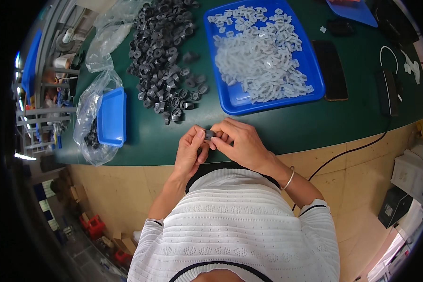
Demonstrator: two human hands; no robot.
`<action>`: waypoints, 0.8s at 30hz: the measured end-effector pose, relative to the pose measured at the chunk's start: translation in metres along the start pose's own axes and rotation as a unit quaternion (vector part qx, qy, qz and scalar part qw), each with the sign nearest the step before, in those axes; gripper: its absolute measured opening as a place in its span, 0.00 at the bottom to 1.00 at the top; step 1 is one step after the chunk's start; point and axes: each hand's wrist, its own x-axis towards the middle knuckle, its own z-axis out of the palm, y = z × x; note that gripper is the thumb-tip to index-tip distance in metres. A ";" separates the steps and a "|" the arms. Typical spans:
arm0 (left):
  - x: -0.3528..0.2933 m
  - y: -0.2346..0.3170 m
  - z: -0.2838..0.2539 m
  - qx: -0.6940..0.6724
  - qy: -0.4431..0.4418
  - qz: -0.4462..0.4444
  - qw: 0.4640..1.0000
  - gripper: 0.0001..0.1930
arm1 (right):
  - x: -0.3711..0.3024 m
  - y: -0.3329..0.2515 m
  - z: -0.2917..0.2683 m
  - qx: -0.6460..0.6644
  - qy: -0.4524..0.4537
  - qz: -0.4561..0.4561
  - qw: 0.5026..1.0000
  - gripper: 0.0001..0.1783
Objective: The person inserts small white plastic components into circular black plastic housings by hand.
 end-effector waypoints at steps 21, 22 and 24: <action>-0.027 -0.023 0.018 0.193 0.158 0.283 0.926 0.11 | -0.004 -0.008 0.012 0.046 -0.045 0.069 0.996 0.07; -0.027 -0.022 0.016 0.188 0.152 0.278 0.930 0.10 | -0.006 -0.008 0.014 0.025 -0.041 0.066 0.997 0.08; -0.026 -0.023 0.013 0.205 0.147 0.295 0.922 0.10 | -0.008 -0.009 0.020 -0.006 -0.024 0.059 0.998 0.08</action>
